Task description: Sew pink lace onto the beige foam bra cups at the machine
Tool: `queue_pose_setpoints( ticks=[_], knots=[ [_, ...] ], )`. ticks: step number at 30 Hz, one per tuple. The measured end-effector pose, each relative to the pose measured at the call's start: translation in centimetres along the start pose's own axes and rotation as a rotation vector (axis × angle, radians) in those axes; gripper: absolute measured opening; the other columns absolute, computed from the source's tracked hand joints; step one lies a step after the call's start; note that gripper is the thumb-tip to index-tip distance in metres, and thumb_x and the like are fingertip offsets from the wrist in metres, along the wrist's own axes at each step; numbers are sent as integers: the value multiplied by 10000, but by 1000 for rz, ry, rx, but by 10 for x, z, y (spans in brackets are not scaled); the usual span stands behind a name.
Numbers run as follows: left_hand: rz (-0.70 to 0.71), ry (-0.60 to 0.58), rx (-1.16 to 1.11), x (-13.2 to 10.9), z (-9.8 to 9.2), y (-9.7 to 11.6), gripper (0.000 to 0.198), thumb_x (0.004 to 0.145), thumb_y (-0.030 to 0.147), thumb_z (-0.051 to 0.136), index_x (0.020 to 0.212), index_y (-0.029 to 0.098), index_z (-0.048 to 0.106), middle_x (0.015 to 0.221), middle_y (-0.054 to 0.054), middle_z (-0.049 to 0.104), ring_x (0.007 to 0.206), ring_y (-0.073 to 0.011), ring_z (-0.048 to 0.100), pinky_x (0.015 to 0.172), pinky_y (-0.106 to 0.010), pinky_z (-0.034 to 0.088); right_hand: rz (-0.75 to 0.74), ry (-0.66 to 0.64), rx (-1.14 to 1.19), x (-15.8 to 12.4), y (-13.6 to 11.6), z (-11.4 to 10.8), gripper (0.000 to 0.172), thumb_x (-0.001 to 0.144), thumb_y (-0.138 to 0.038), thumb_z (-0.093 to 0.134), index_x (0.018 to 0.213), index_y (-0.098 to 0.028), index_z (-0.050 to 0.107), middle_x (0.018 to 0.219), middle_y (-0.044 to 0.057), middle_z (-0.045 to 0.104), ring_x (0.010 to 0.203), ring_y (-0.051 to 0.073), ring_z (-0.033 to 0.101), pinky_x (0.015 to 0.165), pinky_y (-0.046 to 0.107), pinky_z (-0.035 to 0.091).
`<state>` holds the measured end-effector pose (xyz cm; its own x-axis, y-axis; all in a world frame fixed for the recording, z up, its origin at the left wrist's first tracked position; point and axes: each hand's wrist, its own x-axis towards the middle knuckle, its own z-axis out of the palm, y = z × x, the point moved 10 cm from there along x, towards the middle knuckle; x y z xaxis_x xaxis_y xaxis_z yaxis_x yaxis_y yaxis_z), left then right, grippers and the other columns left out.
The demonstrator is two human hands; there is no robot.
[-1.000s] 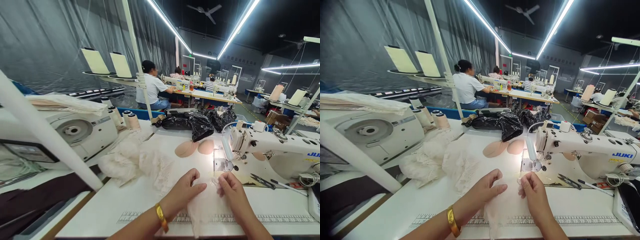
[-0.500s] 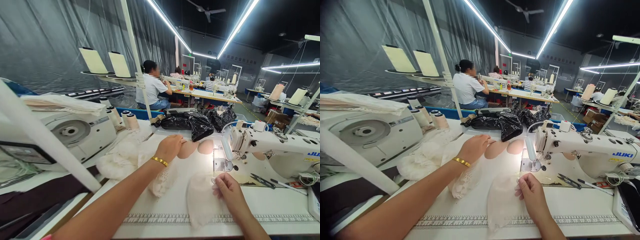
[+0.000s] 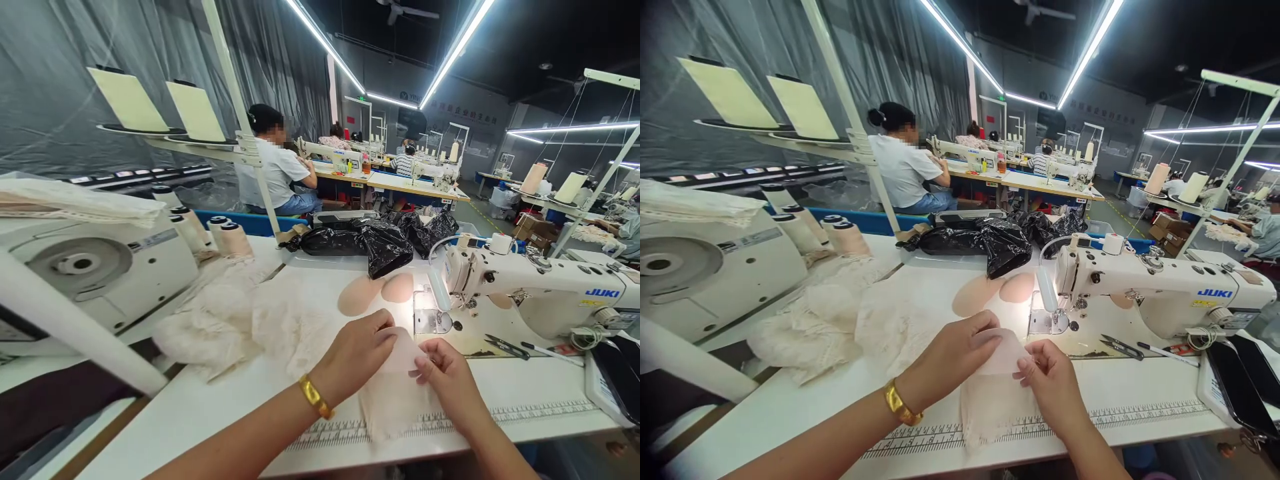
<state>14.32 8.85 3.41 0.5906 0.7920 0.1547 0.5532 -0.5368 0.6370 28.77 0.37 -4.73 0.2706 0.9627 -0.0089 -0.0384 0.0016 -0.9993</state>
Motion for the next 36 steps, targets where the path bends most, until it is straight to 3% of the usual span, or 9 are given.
queue_pose_setpoints(
  ticks=[4, 8, 11, 14, 18, 21, 25, 31, 36],
  knots=[
    [60, -85, 143, -2, 0, 11, 114, 818, 295, 519, 883, 215, 567, 895, -50, 700, 843, -265, 652, 758, -374, 469, -28, -49, -88, -5, -20, 5, 460, 819, -617, 762, 957, -184, 691, 809, 44, 741, 781, 236, 730, 717, 341, 551],
    [283, -381, -119, -11, 10, 52, 651, 688, 323, 768, 1301, 224, 570, 1315, -98, 664, 1221, -332, 608, 1024, -424, 469, -99, -238, -365, -23, -57, 24, 143, 944, -336, 622, 948, -219, 705, 796, 9, 737, 755, 201, 684, 701, 307, 490],
    [315, -698, -380, -21, 31, 71, 722, 645, 318, 828, 1315, 255, 566, 1189, -49, 714, 1159, -315, 644, 998, -406, 490, -170, -379, -577, -39, -87, 36, 140, 936, -218, 597, 901, -247, 730, 868, 0, 763, 794, 204, 671, 704, 297, 457],
    [303, -870, -573, -29, 43, 76, 465, 688, 331, 782, 1096, 234, 583, 1002, -19, 719, 980, -261, 668, 856, -358, 519, -180, -464, -666, -47, -106, 37, 159, 945, -200, 606, 948, -281, 743, 949, -9, 779, 825, 213, 693, 715, 293, 465],
    [284, -718, -507, -19, 36, 60, 239, 753, 338, 687, 873, 229, 511, 774, 48, 570, 674, -139, 506, 588, -253, 389, -289, -404, -852, -41, -124, 27, 106, 973, -227, 611, 949, -294, 688, 810, -26, 752, 723, 200, 680, 633, 278, 427],
    [421, -367, -277, -6, 2, 55, 181, 831, 267, 597, 777, 227, 429, 669, 70, 415, 595, -118, 370, 551, -261, 300, -621, -200, -1061, -38, -145, 25, 178, 1008, -217, 529, 877, -263, 640, 705, 2, 667, 603, 192, 591, 546, 293, 338],
    [718, 97, 238, -18, -28, 63, 211, 924, 103, 433, 748, 218, 419, 720, 13, 503, 647, -159, 426, 593, -310, 313, -1031, 67, -1108, -44, -141, 28, 291, 972, -36, 459, 986, -242, 664, 877, 67, 726, 697, 205, 620, 618, 312, 382],
    [764, -78, 583, -23, 35, 47, 182, 877, 250, 744, 844, 210, 570, 878, -32, 663, 794, -235, 596, 666, -356, 420, -1012, -208, -1211, -9, -54, 27, 293, 986, -58, 432, 928, -213, 674, 874, 40, 709, 740, 190, 599, 645, 298, 401],
    [885, -141, 598, 1, 77, 48, 214, 820, 11, 639, 785, 202, 550, 823, -32, 656, 708, -222, 578, 621, -363, 400, -963, -346, -1231, 15, -33, 8, 271, 1027, -116, 445, 935, -223, 676, 902, 15, 703, 783, 179, 595, 650, 281, 418]
  ],
)
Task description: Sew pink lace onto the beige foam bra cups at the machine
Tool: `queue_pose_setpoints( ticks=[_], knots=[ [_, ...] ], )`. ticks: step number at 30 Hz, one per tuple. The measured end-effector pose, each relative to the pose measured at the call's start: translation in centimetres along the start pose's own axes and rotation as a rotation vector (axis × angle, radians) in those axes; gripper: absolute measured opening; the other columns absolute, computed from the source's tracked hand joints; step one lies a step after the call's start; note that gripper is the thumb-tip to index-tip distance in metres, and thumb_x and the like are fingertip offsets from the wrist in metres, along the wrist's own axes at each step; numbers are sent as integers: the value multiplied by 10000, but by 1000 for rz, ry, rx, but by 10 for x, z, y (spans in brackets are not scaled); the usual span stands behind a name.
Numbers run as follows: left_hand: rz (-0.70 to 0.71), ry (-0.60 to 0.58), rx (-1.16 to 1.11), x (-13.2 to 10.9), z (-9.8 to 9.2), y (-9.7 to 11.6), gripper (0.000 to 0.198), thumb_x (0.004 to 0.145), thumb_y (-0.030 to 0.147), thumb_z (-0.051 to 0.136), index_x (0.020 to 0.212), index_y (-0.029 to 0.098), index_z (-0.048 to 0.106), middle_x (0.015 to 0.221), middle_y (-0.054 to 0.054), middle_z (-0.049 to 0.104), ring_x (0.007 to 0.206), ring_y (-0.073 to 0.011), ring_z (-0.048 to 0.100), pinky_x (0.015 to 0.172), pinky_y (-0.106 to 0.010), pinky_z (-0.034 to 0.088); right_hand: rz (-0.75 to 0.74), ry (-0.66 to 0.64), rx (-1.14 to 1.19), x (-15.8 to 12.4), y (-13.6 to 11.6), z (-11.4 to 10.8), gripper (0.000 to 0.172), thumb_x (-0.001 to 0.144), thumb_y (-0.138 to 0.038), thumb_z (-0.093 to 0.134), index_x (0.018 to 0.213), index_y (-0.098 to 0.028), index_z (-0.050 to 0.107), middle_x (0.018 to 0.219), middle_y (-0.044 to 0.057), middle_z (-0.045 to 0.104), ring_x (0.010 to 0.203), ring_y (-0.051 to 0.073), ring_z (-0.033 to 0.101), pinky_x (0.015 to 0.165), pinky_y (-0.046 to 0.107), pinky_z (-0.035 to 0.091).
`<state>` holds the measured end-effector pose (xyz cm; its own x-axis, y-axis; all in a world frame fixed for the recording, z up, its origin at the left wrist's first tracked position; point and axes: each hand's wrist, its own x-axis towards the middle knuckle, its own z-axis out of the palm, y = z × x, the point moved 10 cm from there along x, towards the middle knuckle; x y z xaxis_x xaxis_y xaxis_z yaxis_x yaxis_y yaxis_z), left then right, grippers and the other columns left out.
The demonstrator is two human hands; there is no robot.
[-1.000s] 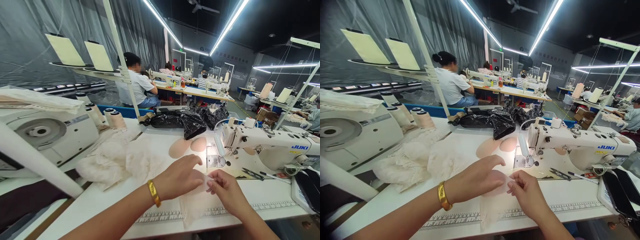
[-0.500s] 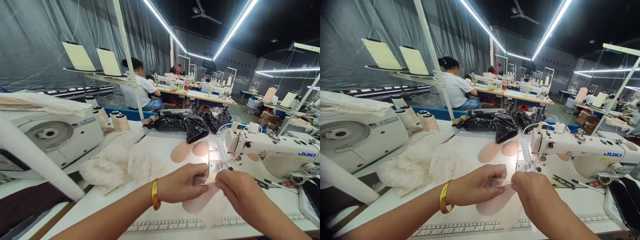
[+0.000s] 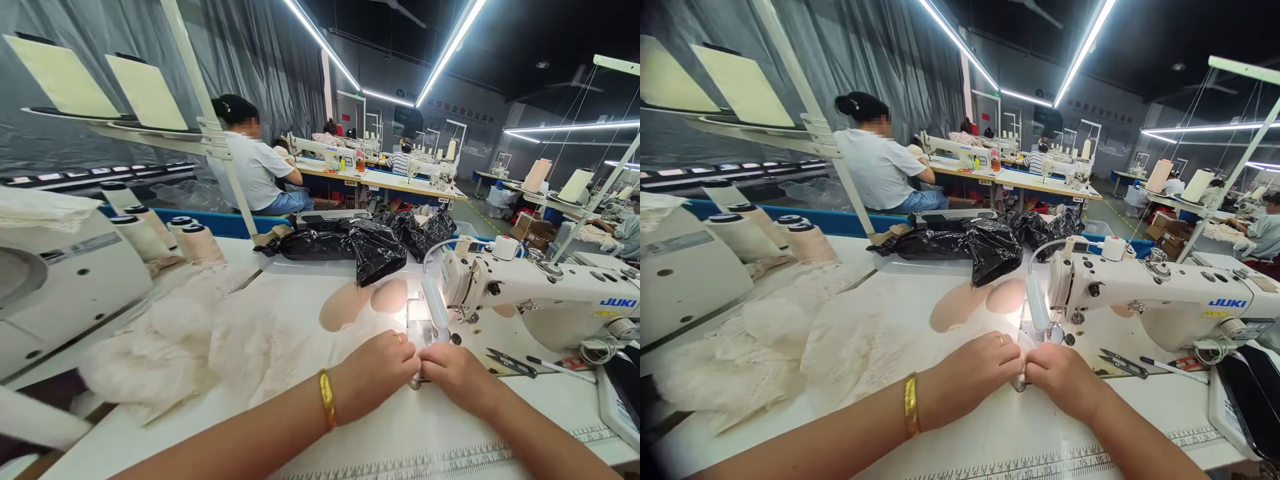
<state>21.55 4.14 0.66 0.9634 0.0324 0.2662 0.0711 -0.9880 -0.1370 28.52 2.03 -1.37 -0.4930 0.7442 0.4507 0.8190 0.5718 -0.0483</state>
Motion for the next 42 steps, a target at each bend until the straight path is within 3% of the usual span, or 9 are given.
queue_pose_setpoints(
  ticks=[5, 12, 17, 23, 30, 35, 42],
  knots=[
    [-127, -56, -147, 11, 22, -24, 222, 891, 115, 640, 710, 194, 537, 796, -24, 629, 685, -197, 560, 566, -329, 344, -20, -1, 36, -7, 16, -9, 322, 975, -18, 438, 1065, -228, 666, 1138, 49, 730, 998, 207, 603, 784, 302, 462],
    [-120, 121, -233, 3, 11, -16, 233, 981, 94, 489, 781, 182, 568, 924, -51, 666, 851, -213, 582, 772, -352, 457, 95, -108, 13, -18, 19, -14, 352, 954, -30, 480, 1112, -274, 678, 892, 20, 622, 800, 185, 503, 671, 293, 382],
    [-128, 119, -210, 4, 16, -16, 248, 1003, 110, 444, 809, 179, 581, 865, -52, 639, 808, -212, 556, 752, -361, 437, 105, -124, 83, -15, 17, -17, 342, 960, -31, 479, 1107, -265, 680, 902, 24, 627, 821, 186, 505, 687, 294, 398],
    [-102, 289, -192, 1, 19, -14, 267, 995, 133, 395, 817, 188, 586, 783, -41, 583, 711, -201, 478, 737, -385, 389, 115, -112, 115, -16, 18, -17, 347, 964, -30, 472, 1114, -253, 691, 915, 32, 645, 835, 187, 506, 690, 295, 403],
    [-109, 326, -296, 0, 23, -18, 221, 997, 141, 413, 916, 189, 614, 960, -59, 669, 795, -204, 517, 813, -394, 396, 128, -118, 126, -15, 18, -18, 333, 966, -31, 456, 1084, -243, 684, 896, 34, 627, 824, 192, 497, 688, 296, 401],
    [-105, 344, -324, 2, 26, -22, 200, 980, 145, 428, 896, 195, 603, 1012, -57, 693, 786, -204, 528, 788, -384, 384, 163, -102, 127, -15, 21, -15, 295, 1001, -85, 466, 1182, -230, 649, 900, 38, 622, 832, 206, 499, 689, 310, 408],
    [-73, 336, -274, 17, 31, -30, 234, 963, 163, 443, 763, 201, 558, 779, -32, 629, 719, -200, 516, 731, -359, 355, 216, -79, 64, -19, 32, -8, 284, 1006, -105, 472, 1198, -235, 635, 913, 44, 613, 848, 221, 525, 690, 317, 421]
  ],
)
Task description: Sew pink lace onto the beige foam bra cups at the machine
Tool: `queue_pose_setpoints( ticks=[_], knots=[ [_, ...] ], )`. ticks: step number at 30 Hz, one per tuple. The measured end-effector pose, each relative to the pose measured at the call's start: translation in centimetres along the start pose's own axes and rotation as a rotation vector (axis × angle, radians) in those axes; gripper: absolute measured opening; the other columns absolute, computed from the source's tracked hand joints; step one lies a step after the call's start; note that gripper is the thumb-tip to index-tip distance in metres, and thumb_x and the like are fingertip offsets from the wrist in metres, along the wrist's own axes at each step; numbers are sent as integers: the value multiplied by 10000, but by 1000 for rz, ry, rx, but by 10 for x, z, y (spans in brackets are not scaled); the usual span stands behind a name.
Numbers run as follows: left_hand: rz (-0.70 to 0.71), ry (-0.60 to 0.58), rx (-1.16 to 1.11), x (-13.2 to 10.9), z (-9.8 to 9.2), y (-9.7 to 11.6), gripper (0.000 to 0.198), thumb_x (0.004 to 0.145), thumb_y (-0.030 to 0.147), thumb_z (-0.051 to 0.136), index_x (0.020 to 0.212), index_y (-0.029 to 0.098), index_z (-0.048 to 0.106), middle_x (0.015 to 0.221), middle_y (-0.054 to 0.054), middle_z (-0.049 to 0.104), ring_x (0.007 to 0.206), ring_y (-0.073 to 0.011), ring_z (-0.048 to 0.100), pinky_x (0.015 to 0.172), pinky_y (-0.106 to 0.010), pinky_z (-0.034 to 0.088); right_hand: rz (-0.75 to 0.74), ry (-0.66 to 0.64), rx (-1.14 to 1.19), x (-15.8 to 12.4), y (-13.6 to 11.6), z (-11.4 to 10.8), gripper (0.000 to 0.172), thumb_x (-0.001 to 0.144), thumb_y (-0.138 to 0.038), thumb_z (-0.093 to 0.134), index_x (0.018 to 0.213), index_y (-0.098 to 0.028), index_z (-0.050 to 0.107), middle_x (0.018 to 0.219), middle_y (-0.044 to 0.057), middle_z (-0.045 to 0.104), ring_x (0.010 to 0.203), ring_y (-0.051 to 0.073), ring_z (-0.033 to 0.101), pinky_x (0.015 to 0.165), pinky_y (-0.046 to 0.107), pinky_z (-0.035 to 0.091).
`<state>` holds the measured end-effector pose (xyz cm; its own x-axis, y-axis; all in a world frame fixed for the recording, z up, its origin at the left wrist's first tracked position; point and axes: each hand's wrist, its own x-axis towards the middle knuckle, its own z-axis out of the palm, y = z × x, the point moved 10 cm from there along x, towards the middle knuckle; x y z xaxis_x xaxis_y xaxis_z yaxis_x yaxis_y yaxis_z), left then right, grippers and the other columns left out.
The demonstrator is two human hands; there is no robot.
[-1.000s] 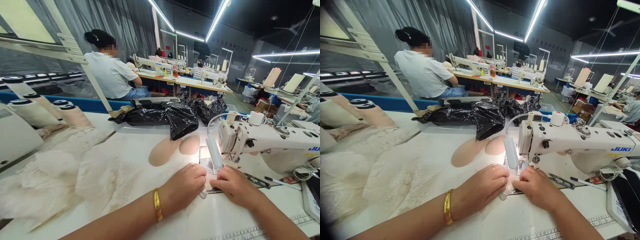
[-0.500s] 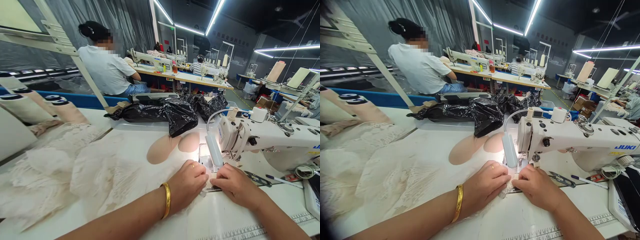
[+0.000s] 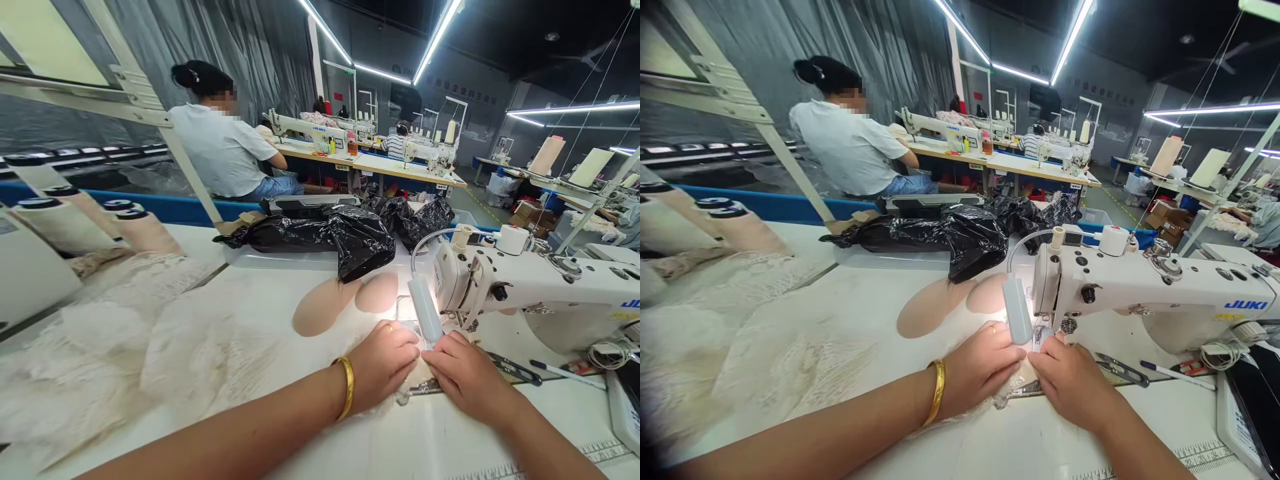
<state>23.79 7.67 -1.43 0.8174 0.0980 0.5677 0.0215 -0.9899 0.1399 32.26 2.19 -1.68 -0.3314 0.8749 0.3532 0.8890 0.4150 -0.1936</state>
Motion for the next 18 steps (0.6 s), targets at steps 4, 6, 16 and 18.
queue_pose_setpoints(
  ticks=[4, 6, 16, 18],
  knots=[
    [19, -9, 16, 11, 3, -5, 220, 961, 177, 466, 780, 202, 588, 773, -35, 631, 753, -209, 544, 745, -356, 366, 56, -2, -52, 0, 7, 0, 263, 1012, -117, 463, 1171, -231, 639, 917, 52, 608, 839, 227, 546, 637, 305, 409],
    [18, -33, 19, 14, 8, -8, 221, 969, 182, 464, 796, 200, 600, 801, -39, 649, 766, -209, 557, 755, -357, 376, 84, -13, -63, 0, 10, 1, 257, 1011, -114, 462, 1157, -232, 637, 912, 51, 601, 833, 226, 555, 617, 297, 403],
    [0, -90, 43, 20, 6, -7, 226, 970, 167, 509, 778, 187, 628, 823, -35, 675, 770, -202, 575, 780, -350, 410, 101, -14, -97, 0, 13, 1, 251, 1016, -123, 444, 1119, -224, 649, 892, 51, 597, 796, 228, 558, 604, 306, 406],
    [-30, -143, 62, 22, 6, -7, 227, 984, 170, 498, 819, 183, 653, 872, -43, 690, 820, -209, 587, 813, -355, 424, 112, -21, -109, 0, 14, 2, 245, 1015, -128, 443, 1103, -218, 654, 894, 52, 604, 789, 229, 561, 605, 312, 405]
  ],
)
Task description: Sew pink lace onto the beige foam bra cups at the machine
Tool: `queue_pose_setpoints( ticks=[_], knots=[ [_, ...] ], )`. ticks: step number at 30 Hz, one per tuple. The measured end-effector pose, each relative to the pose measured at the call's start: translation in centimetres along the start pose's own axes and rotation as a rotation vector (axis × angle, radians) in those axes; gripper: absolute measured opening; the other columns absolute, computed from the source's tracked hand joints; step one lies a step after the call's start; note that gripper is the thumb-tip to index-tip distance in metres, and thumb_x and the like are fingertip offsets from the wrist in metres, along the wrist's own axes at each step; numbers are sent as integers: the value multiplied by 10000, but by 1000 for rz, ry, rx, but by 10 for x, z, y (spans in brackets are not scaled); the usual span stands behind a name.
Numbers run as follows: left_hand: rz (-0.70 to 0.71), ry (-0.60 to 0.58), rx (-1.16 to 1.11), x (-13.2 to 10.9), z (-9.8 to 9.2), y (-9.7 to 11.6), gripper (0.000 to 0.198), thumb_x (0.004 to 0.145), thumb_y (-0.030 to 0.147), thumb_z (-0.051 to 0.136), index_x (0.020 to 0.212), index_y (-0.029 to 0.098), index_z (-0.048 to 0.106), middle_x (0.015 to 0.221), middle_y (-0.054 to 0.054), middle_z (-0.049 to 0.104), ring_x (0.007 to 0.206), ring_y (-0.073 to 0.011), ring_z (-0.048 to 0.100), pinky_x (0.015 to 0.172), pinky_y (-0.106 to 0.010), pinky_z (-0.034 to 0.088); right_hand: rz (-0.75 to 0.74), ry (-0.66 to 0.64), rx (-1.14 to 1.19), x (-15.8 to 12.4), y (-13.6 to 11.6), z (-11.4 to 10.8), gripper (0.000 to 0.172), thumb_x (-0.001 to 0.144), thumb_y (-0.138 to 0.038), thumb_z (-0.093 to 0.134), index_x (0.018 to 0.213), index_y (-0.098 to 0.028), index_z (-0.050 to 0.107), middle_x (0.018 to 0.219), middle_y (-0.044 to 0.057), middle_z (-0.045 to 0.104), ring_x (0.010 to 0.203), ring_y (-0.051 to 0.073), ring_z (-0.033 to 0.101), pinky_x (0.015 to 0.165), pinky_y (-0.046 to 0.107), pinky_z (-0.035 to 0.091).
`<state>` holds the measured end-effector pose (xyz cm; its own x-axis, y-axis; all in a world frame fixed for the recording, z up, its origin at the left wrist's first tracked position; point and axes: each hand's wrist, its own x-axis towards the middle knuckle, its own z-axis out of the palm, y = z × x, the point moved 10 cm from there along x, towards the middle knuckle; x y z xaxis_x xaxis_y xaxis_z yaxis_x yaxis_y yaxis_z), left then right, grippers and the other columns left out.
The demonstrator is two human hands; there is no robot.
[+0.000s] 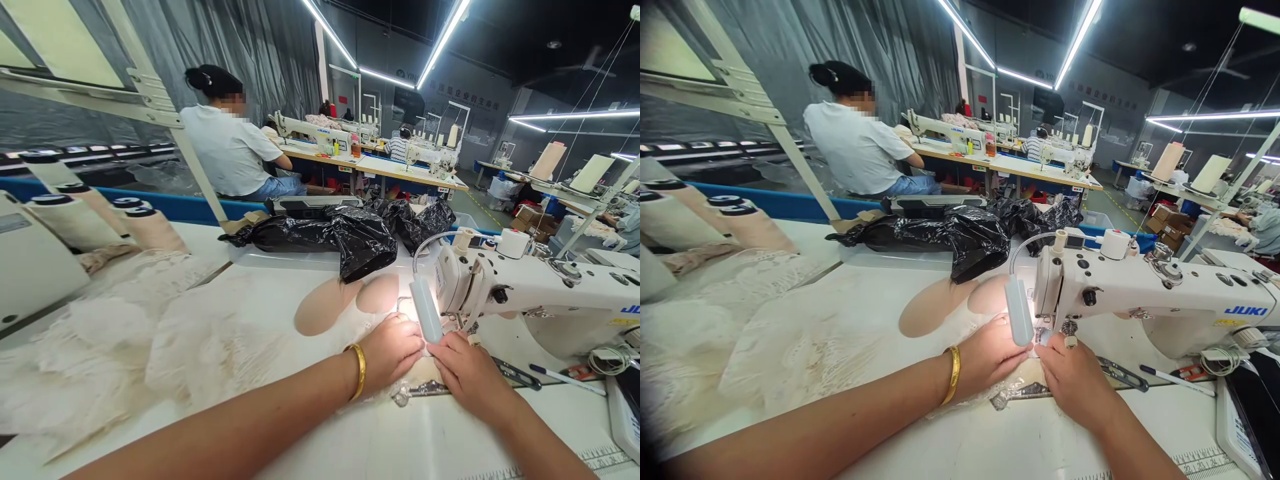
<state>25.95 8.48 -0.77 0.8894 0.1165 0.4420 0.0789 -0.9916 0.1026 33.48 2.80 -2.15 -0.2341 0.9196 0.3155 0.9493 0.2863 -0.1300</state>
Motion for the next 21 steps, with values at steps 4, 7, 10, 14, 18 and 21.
queue_pose_setpoints(
  ticks=[4, 7, 10, 14, 18, 21],
  knots=[
    [-71, -87, 46, 2, 9, -8, 213, 975, 193, 526, 811, 179, 662, 891, -55, 694, 836, -225, 593, 803, -377, 427, 18, 10, 5, -1, 4, 1, 252, 1004, -118, 451, 1114, -222, 652, 907, 51, 622, 797, 230, 581, 621, 317, 412],
    [-136, -106, 80, 3, 17, -17, 164, 932, 246, 599, 803, 176, 673, 917, -87, 693, 885, -280, 603, 806, -427, 414, 32, 18, 31, -2, 9, 4, 257, 1004, -126, 447, 1114, -230, 654, 930, 55, 629, 797, 230, 589, 636, 323, 423],
    [-195, -132, 101, 5, 21, -22, 114, 902, 245, 619, 848, 176, 693, 1007, -130, 691, 997, -349, 601, 838, -481, 405, 43, 32, 67, -3, 15, 7, 270, 1014, -145, 426, 1124, -230, 657, 936, 62, 637, 809, 236, 593, 648, 329, 432],
    [-245, -179, 75, 10, 14, -25, 244, 780, 56, 608, 987, 160, 685, 1005, -132, 700, 963, -332, 634, 821, -455, 432, 43, 69, 157, -3, 14, 3, 304, 1030, -194, 370, 1080, -208, 669, 940, 90, 652, 884, 265, 607, 711, 363, 447],
    [-299, -172, 10, -5, -14, -18, 291, 767, -10, 542, 979, 160, 648, 919, -81, 714, 842, -254, 659, 804, -387, 473, 266, 21, 559, -2, 15, 3, 253, 1040, -354, 428, 1077, -233, 647, 875, 51, 660, 831, 240, 603, 744, 367, 446],
    [-289, -58, -301, -38, -32, 17, 238, 905, 99, 505, 1034, 220, 665, 1065, -54, 737, 1028, -239, 663, 964, -386, 471, 518, -36, 1094, -4, 3, 18, 414, 972, -512, 590, 1291, -255, 526, 833, -10, 652, 743, 191, 585, 702, 317, 453]
  ],
)
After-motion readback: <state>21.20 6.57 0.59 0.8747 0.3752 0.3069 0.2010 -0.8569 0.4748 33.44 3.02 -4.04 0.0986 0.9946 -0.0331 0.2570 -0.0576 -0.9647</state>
